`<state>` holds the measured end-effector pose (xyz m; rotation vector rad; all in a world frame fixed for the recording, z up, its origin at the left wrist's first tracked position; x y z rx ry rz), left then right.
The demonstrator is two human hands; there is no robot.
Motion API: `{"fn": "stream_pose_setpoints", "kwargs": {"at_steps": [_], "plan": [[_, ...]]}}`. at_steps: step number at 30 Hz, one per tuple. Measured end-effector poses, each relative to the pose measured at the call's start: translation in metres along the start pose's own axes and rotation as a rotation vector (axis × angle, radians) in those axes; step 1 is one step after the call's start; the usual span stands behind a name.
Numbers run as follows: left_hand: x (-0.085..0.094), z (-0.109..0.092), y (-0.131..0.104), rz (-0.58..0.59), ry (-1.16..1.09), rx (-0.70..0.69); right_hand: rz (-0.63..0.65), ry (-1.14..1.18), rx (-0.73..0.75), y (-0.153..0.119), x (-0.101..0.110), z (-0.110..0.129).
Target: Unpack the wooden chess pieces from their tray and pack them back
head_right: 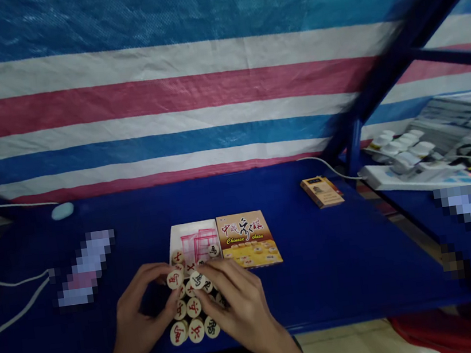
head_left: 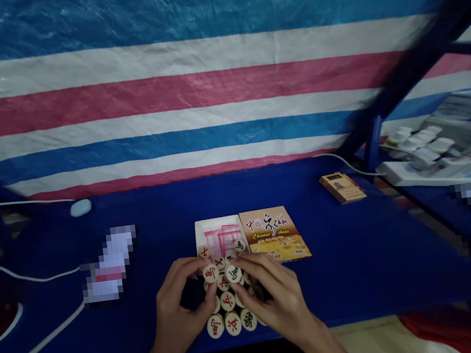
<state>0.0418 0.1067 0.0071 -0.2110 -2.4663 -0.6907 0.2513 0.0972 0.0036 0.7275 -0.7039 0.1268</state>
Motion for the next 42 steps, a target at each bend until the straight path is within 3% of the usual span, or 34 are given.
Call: {"fn": "stream_pose_setpoints", "kwargs": {"at_steps": [13,19,28,42], "plan": [[-0.0012,-0.0013,-0.0066,0.093,0.008,-0.064,0.062,0.028,-0.017,-0.0049,-0.0022,-0.0007],[-0.0021,0.0006,-0.0081,0.071,-0.063,-0.004,0.028,0.064,-0.068,-0.0050,-0.0017,-0.0005],[-0.0012,-0.0002,-0.0057,0.115,-0.081,-0.020,0.038,0.098,-0.077,-0.0033,0.0018,-0.0003],[-0.0026,0.0027,-0.0068,0.038,-0.015,0.037,0.075,0.122,-0.094,-0.0046,-0.0005,0.0009]]}}
Point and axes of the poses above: each hand's wrist, its own y-axis towards the middle knuckle, its own x-axis out of the back of the hand, z = x × y, the point moved 1 cm from there along y, towards the middle knuckle, and after that the axes turned 8 degrees about z, right-handed, at the moved point
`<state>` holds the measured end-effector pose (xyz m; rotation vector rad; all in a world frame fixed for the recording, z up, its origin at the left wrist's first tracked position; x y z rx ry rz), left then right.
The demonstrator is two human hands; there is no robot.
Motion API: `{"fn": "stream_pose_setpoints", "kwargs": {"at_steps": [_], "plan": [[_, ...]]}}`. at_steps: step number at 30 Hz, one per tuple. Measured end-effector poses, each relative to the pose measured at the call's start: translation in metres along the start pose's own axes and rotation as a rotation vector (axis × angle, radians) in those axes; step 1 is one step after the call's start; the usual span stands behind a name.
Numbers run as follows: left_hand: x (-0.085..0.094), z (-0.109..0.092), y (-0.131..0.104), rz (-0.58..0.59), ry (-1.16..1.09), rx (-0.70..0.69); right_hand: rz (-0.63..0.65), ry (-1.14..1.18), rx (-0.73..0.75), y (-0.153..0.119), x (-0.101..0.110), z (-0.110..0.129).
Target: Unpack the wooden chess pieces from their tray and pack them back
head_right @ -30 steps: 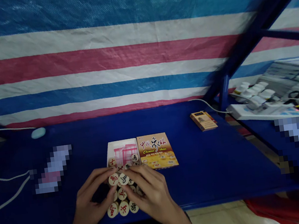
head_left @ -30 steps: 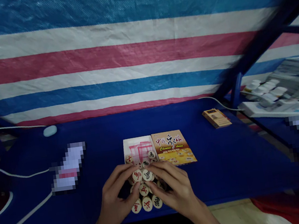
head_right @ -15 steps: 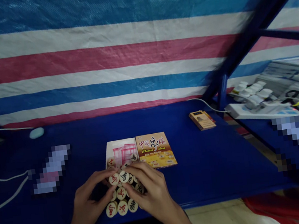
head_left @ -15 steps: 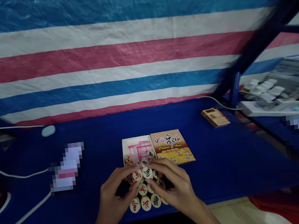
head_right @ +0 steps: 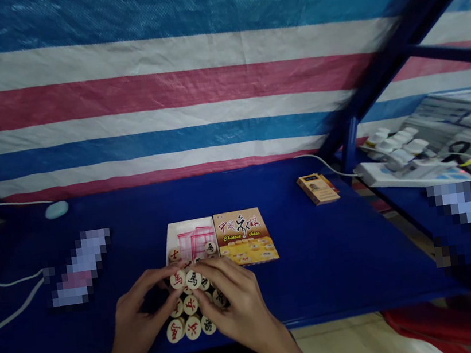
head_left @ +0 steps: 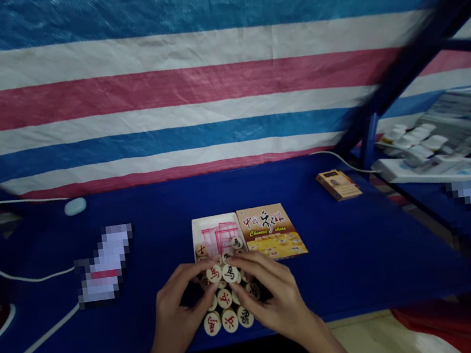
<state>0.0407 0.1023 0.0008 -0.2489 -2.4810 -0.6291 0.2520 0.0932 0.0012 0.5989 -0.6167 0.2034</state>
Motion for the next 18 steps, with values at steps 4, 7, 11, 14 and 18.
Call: {"fn": "stream_pose_setpoints", "kwargs": {"at_steps": [4,7,11,14,18], "plan": [[0.002,0.001,0.005,-0.044,0.026,0.061,-0.038,-0.042,-0.052,0.009,0.004,-0.002],[0.003,0.003,0.019,-0.044,0.069,0.070,-0.030,-0.142,-0.085,0.022,0.010,-0.005],[-0.001,0.008,0.041,0.026,0.203,-0.002,0.052,-0.261,-0.085,0.039,0.012,-0.013],[-0.005,0.014,0.048,0.078,0.295,-0.009,0.123,-0.328,-0.089,0.045,0.008,-0.020],[-0.008,0.020,0.045,0.090,0.308,-0.019,0.139,-0.361,-0.096,0.043,0.002,-0.026]]}}
Point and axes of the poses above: each hand's wrist, its own y-axis towards the middle knuckle, its own x-axis out of the back of the hand, z = x × y, the point moved 1 cm from there along y, towards the middle knuckle, and after that the axes turned 8 degrees about z, right-handed, at the moved point
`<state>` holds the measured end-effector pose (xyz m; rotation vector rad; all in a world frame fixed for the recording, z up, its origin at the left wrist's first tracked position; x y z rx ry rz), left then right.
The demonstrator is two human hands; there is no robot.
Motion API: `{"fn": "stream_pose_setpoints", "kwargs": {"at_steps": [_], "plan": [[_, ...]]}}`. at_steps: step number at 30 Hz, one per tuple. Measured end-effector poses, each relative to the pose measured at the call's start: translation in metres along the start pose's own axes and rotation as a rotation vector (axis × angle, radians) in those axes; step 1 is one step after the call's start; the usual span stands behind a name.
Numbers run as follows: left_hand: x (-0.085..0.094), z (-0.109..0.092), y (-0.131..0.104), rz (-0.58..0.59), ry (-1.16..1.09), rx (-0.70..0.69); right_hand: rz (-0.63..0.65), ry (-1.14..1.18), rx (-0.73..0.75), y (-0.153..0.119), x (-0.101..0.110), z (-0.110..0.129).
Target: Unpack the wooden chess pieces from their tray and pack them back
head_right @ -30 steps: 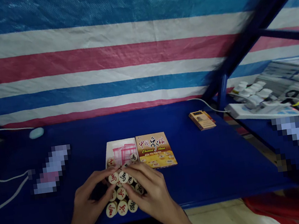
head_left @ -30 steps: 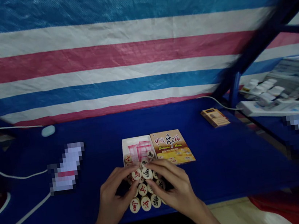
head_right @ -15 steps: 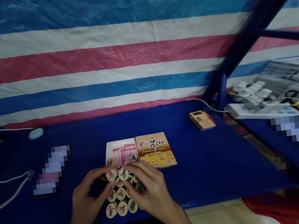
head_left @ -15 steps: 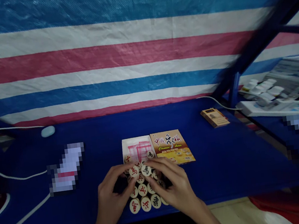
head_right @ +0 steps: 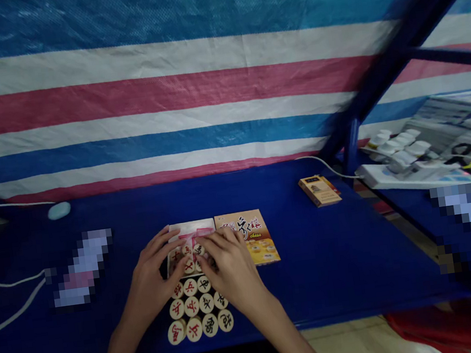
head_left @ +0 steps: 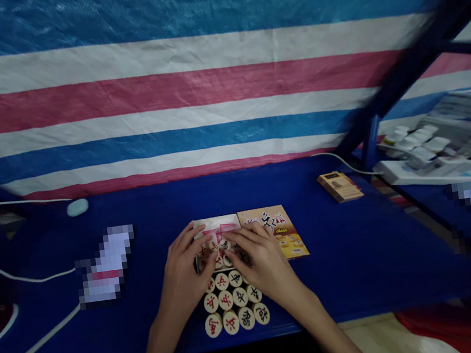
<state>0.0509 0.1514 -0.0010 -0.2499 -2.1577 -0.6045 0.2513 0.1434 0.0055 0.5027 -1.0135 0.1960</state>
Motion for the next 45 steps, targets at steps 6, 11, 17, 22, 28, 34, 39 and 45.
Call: {"fn": "stream_pose_setpoints", "kwargs": {"at_steps": [6,11,17,22,28,34,39,45], "plan": [[-0.002,0.003,-0.005,0.028,0.015,0.037,-0.005,0.030,-0.007,-0.004,0.002,0.000],[-0.002,0.002,-0.004,0.027,0.010,0.043,-0.002,0.077,-0.004,-0.003,0.005,0.003],[0.009,-0.006,-0.014,-0.103,-0.067,0.013,-0.128,0.156,-0.013,-0.019,0.014,0.003],[0.024,-0.008,-0.058,-0.213,-0.092,0.085,-0.155,0.205,0.024,-0.063,0.025,0.002],[0.029,-0.011,-0.108,-0.064,-0.104,-0.021,0.024,0.152,0.147,-0.111,0.024,0.002],[0.019,-0.019,-0.112,-0.040,-0.087,-0.103,-0.066,0.142,0.127,-0.126,0.009,0.004],[0.014,-0.021,-0.109,-0.038,-0.037,-0.169,-0.010,0.115,0.175,-0.125,0.002,0.003],[0.013,-0.022,-0.105,-0.046,-0.031,-0.213,-0.012,0.092,0.177,-0.122,-0.001,0.004]]}}
Point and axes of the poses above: each hand's wrist, its own y-axis towards the middle knuckle, its own x-axis out of the back of the hand, z = x × y, the point moved 1 cm from there along y, towards the middle knuckle, and after that the axes turned 8 degrees about z, right-handed, at the moved point
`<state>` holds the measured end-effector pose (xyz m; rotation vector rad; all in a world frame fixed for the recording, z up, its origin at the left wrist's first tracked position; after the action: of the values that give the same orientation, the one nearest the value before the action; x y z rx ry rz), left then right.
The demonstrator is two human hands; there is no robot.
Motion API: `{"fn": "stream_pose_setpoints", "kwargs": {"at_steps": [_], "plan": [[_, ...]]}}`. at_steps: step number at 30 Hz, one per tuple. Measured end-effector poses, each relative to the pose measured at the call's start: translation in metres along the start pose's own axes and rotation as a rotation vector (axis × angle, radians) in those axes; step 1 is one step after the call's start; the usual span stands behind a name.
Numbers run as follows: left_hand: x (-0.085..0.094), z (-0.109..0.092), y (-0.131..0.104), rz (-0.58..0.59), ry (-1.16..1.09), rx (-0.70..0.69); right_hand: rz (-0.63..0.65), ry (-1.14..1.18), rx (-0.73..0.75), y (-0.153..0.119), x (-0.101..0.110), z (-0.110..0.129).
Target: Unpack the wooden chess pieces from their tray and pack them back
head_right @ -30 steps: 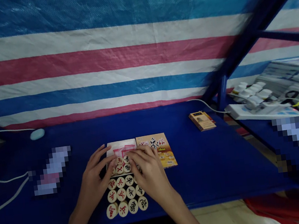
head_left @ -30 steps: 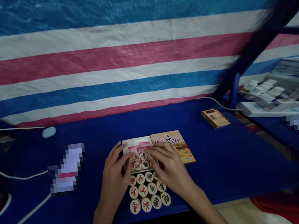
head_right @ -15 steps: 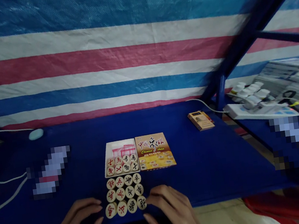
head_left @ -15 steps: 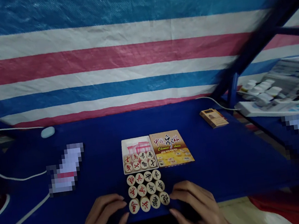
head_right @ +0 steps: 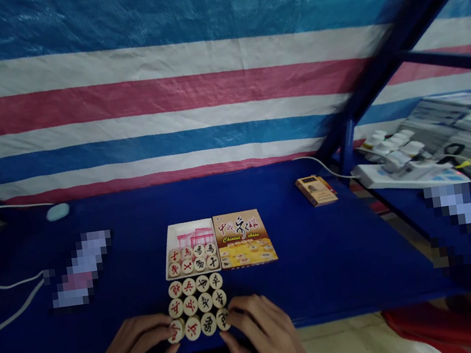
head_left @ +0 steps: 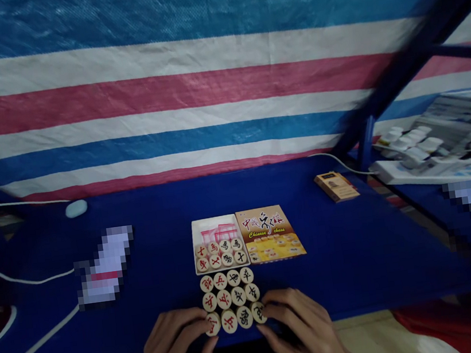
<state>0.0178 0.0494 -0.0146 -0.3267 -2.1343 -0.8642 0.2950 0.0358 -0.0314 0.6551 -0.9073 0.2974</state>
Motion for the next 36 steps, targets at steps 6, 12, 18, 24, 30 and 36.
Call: {"fn": "stream_pose_setpoints", "kwargs": {"at_steps": [6,12,18,24,30,36], "plan": [[0.009,-0.003,-0.007,-0.064,-0.111,0.073,-0.081,0.072,-0.009,0.002,0.010,0.003],[0.005,0.002,0.029,-0.172,-0.161,0.131,-0.220,0.179,-0.033,0.043,0.016,0.004],[-0.017,0.006,0.069,-0.263,-0.255,0.156,-0.282,0.225,-0.071,0.081,0.002,-0.004],[-0.020,0.009,0.062,-0.233,-0.257,0.142,-0.221,0.214,-0.040,0.078,-0.001,-0.003],[-0.017,0.007,0.064,-0.212,-0.271,0.154,-0.203,0.218,-0.065,0.078,0.001,-0.002],[-0.016,0.006,0.063,-0.200,-0.298,0.155,-0.195,0.241,-0.062,0.078,0.003,-0.001]]}}
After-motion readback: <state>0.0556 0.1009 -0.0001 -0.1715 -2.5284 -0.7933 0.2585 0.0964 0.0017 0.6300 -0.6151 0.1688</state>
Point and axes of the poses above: each hand's wrist, its own y-axis towards the middle knuckle, its own x-axis out of the back of the hand, z = x × y, the point moved 1 cm from there along y, towards the middle knuckle, and after that the axes turned 8 degrees about z, right-handed, at the moved point
